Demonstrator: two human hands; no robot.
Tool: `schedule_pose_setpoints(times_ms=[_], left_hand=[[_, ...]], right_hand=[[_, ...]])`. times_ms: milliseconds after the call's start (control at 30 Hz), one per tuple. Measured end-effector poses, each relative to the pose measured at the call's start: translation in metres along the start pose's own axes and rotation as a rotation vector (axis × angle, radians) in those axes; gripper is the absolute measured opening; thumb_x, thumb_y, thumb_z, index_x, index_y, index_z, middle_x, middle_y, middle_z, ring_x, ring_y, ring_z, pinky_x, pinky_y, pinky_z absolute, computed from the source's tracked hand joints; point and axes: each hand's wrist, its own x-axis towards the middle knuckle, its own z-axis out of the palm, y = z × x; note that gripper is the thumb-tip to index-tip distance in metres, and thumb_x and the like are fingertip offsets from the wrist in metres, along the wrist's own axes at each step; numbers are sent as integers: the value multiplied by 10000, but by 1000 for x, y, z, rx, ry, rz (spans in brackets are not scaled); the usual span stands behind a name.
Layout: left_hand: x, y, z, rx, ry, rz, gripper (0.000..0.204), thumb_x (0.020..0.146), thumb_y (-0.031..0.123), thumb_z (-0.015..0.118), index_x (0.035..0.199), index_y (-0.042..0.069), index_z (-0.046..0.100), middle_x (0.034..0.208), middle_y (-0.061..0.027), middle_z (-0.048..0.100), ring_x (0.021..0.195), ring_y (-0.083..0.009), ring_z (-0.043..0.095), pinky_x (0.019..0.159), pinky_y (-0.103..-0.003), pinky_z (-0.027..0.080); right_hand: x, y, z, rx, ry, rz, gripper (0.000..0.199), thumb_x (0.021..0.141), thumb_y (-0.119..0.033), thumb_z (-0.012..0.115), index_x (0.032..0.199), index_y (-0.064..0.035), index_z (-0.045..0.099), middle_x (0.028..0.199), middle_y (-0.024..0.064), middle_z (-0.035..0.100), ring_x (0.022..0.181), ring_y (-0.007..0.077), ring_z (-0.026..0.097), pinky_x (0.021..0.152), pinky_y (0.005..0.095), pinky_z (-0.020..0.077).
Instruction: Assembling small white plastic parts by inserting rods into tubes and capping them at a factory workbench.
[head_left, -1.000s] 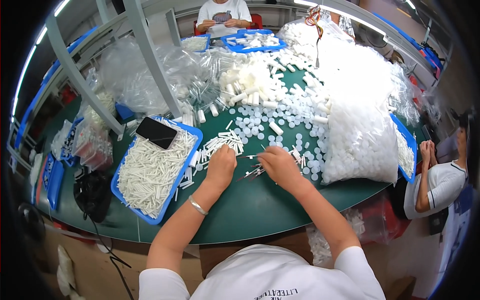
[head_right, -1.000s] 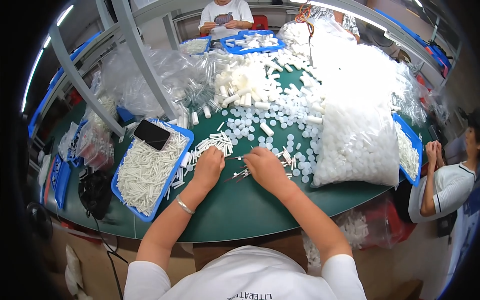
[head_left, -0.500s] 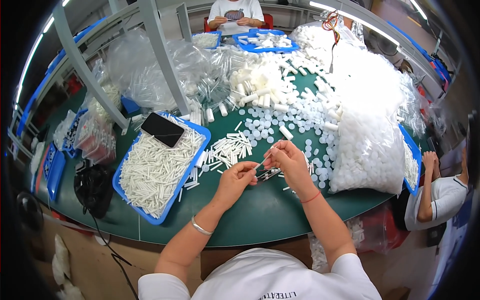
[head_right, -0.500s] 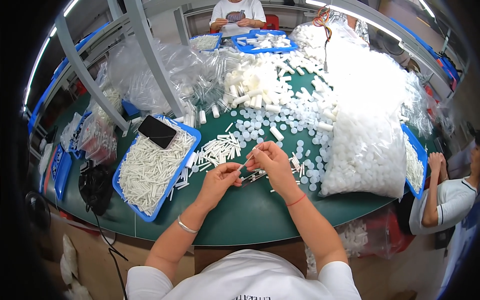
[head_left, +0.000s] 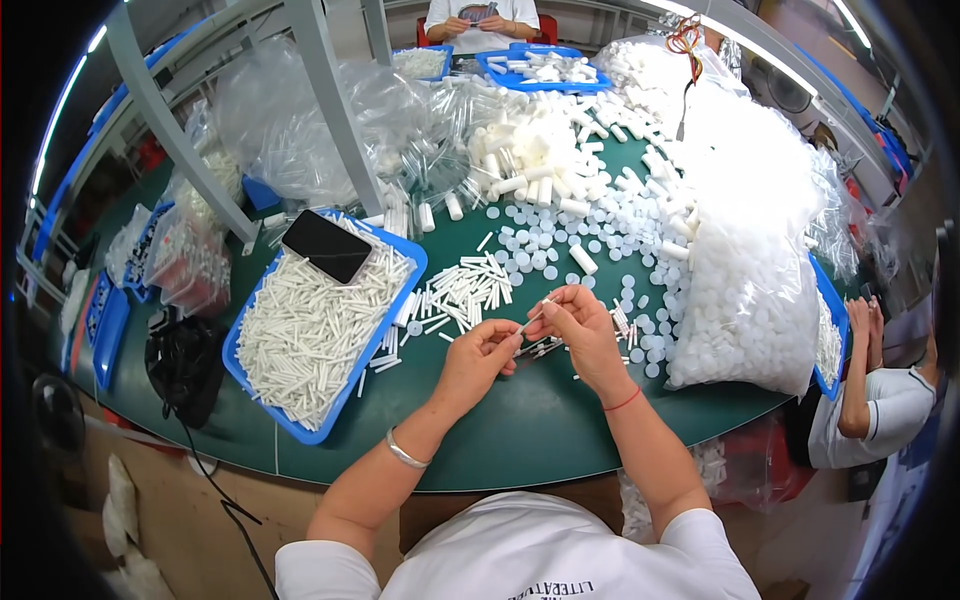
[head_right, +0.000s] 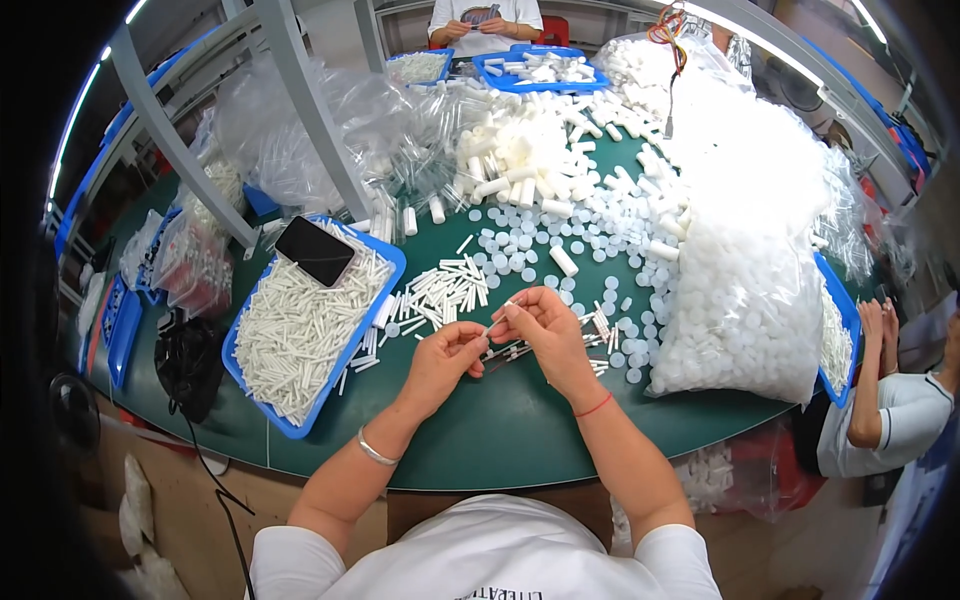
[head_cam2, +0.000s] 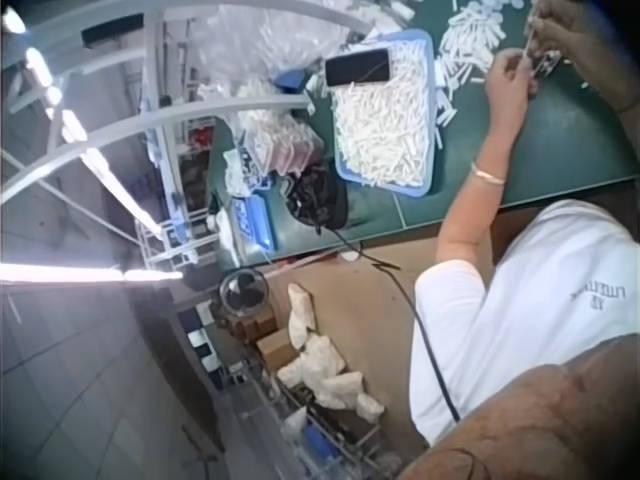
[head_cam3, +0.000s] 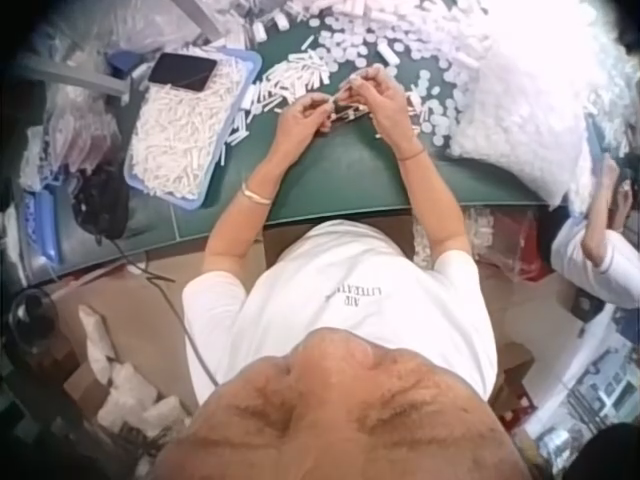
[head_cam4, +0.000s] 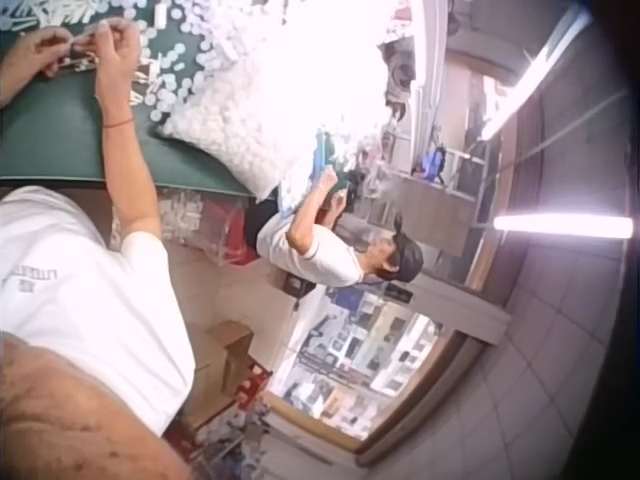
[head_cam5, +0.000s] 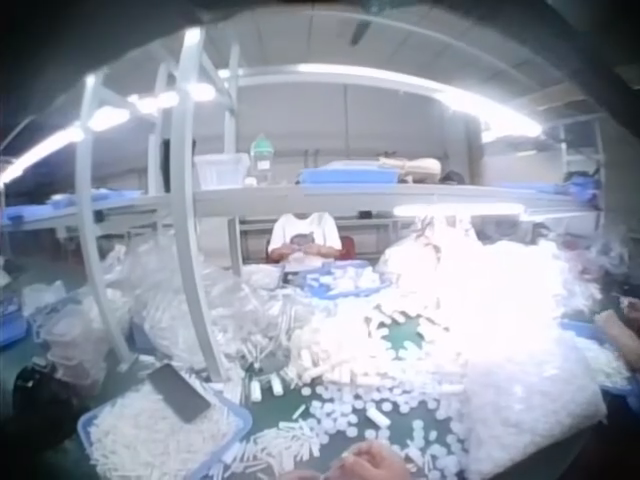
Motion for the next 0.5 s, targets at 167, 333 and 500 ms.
schedule_pose_setpoints(times_ms=[167, 333, 500], left_hand=[[-1, 3, 0, 4, 5, 8, 203, 911, 136, 629, 1059, -5, 627, 811, -11, 626, 651, -67, 573, 590, -201, 483], [-2, 5, 5, 147, 94, 100, 186, 905, 130, 633, 1035, -3, 641, 792, -22, 651, 649, -65, 582, 584, -200, 487], [15, 23, 8, 348, -43, 91, 210, 881, 185, 660, 984, 3, 651, 785, -59, 684, 628, -75, 596, 572, -224, 481]], right_hand=[[-5, 7, 1, -132, -43, -11, 92, 908, -63, 604, 963, 2, 569, 905, 66, 638, 795, 107, 617, 716, 230, 510], [-9, 12, 2, -225, -5, 36, 118, 857, -52, 674, 948, -7, 614, 902, 27, 635, 797, 59, 584, 682, 193, 471], [-4, 14, -10, -154, 53, -19, 84, 871, -53, 646, 910, 1, 595, 949, 67, 660, 802, 85, 607, 708, 202, 484]])
